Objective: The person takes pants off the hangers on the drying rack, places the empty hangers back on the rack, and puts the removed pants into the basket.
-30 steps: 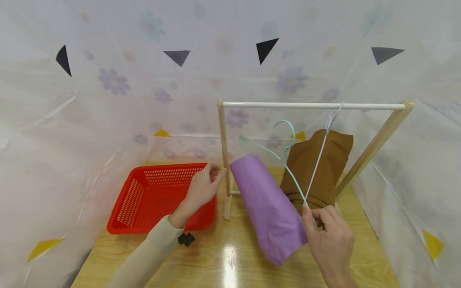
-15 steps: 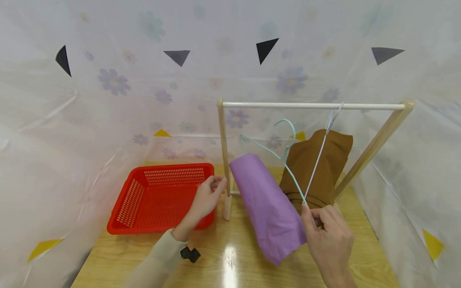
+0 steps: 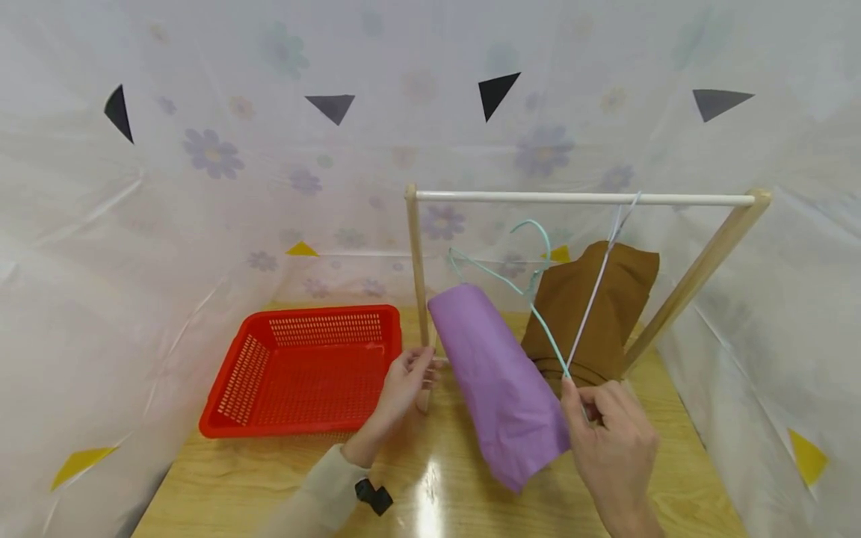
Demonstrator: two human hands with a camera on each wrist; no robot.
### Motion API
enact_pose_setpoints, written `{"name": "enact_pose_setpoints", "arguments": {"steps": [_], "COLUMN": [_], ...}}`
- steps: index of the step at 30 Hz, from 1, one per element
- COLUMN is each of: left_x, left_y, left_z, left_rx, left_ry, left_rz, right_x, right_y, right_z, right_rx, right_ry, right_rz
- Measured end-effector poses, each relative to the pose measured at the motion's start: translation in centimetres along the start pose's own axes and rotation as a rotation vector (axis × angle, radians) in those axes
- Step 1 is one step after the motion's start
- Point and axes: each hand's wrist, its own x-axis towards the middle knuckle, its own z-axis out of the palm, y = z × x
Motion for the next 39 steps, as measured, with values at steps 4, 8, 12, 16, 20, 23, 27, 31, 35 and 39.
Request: {"name": "enact_pose_setpoints", "arguments": {"steps": [4, 8, 12, 16, 20, 23, 27, 31, 35, 39], "left_x": [-0.1, 0.1, 0.3, 0.4, 0.4, 0.5, 0.7, 0.9, 1.1, 1.4], "left_y": [-0.7, -1.1, -1.4, -1.6, -1.7, -1.8, -2.0, -2.2, -2.2, -2.2], "left_z": [1.0, 2.0, 2.8, 3.4, 3.9, 4.3, 4.7, 4.9, 5.1, 5.4], "left_rx": [-0.043, -0.105, -0.172, -0.202, -0.169, -0.160, -0.177, -0.210, -0.313, -0.449], "left_ry": [-0.001, 0.015, 0.030, 0.049, 0.076, 0.079, 0.069, 0.024, -0.024, -0.069], "left_rz": [-0.031, -0.028, -0.048, -0.077, -0.078, -0.088, -0.102, -0.116, -0.151, -0.178], "right_x": [0.1, 0.2, 0.1, 0.0, -0.1, -0.1, -0.2, -0.3, -0.5, -0.6], "right_y": [-0.3, -0.5, -0.4, -0.2, -0.2, -0.3, -0.5, -0.5, -0.3, -0.4], "right_z": [0.1, 0.1, 0.2, 0.5, 0.6, 0.8, 0.9, 1.0, 1.1, 1.2], "right_rx": [0.000, -0.004, 0.007, 0.018, 0.025, 0.032, 0.039, 0.049, 0.055, 0.059], "right_ry": [-0.002, 0.000, 0.000, -0.004, -0.011, -0.011, -0.012, -0.010, -0.011, -0.016], "right_rz": [0.001, 0.003, -0.002, -0.015, -0.020, -0.016, -0.014, -0.018, -0.019, -0.012]}}
